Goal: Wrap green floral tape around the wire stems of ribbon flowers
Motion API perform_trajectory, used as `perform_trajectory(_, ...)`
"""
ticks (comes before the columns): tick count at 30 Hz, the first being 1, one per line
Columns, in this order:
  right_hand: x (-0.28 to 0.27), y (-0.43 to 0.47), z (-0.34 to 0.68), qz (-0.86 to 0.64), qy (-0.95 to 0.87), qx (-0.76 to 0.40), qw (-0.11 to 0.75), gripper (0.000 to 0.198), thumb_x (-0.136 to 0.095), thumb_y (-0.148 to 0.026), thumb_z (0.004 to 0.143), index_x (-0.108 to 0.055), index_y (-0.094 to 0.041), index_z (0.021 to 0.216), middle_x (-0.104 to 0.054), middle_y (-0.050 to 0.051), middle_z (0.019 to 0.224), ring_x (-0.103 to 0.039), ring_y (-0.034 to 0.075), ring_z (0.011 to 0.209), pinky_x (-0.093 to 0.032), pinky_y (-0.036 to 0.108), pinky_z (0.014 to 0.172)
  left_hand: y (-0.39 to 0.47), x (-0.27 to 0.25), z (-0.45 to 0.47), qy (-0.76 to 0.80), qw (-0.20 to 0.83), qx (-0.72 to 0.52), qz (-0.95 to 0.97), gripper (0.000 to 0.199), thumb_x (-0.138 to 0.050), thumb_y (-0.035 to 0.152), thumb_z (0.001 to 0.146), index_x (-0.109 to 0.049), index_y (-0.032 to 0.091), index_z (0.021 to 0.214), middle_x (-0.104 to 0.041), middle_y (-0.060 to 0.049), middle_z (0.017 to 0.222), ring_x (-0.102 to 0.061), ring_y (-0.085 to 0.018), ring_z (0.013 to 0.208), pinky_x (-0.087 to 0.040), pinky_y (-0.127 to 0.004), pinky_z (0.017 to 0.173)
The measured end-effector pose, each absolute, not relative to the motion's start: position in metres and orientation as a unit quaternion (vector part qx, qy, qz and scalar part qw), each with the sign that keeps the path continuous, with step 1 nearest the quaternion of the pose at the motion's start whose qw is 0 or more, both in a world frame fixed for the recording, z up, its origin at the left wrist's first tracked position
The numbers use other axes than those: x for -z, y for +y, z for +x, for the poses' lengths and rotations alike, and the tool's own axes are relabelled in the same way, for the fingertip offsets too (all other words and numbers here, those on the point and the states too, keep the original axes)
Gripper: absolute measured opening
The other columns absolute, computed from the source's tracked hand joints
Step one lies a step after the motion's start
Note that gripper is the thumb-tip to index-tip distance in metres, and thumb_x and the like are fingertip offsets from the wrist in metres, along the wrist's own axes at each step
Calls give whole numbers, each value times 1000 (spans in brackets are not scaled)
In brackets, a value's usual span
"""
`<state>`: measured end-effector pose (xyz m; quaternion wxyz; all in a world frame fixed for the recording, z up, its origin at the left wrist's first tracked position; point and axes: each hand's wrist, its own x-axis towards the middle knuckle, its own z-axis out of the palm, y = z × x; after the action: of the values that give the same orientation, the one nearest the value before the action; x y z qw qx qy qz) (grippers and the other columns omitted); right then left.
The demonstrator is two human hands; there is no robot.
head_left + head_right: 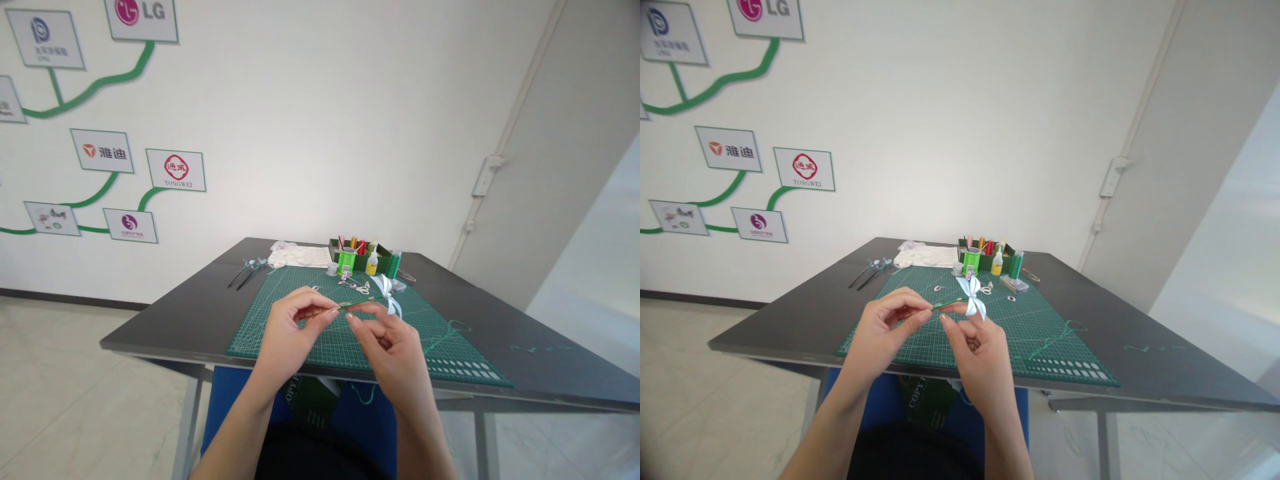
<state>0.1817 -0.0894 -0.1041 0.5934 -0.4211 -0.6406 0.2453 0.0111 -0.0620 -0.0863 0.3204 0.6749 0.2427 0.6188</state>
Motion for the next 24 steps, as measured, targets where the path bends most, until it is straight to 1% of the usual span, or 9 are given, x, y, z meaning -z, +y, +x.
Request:
perform_trajectory(5,103,-90,181,-422,-643,-249,589,35,-67,-50,96,-74,-15,96,-27,-10,54,-16,10,51,-11,26,48,-62,85,12,239,331,-612,677,14,-75,23,91,-82,17,81,-72,-5,80,-66,-17,75,-52,-24,67)
perform_trajectory(8,104,-90,181,-419,-643,-251,590,35,-65,-48,98,-76,-15,99,-27,-10,54,-15,10,52,-11,26,48,-62,85,12,235,342,-616,670,11,-76,22,90,-81,17,81,-72,-5,81,-67,-16,75,-54,-24,69)
perform_trajectory(14,98,-92,179,-402,-646,-280,586,36,-67,-47,96,-76,-13,102,-32,-9,52,-22,9,47,-14,25,44,-62,85,14,232,364,-625,651,7,-79,21,86,-80,18,80,-72,-4,80,-67,-14,72,-55,-23,68)
perform_trajectory(17,97,-92,178,-401,-646,-282,585,35,-67,-46,96,-77,-13,100,-33,-9,51,-23,9,47,-15,25,44,-63,84,14,243,356,-628,648,8,-80,22,85,-79,18,79,-70,-3,79,-65,-14,70,-53,-22,63)
perform_trajectory(21,100,-91,179,-393,-644,-285,592,34,-66,-44,98,-79,-12,101,-34,-8,51,-22,9,47,-15,25,44,-64,84,13,245,376,-618,645,10,-79,24,87,-77,17,81,-67,-2,80,-59,-11,58,-47,-21,55)
perform_trajectory(24,104,-90,180,-387,-642,-280,600,33,-67,-42,99,-81,-13,102,-34,-8,51,-23,9,47,-15,25,44,-64,84,12,242,379,-615,648,11,-80,25,86,-76,16,81,-63,0,73,-56,-10,58,-45,-21,56)
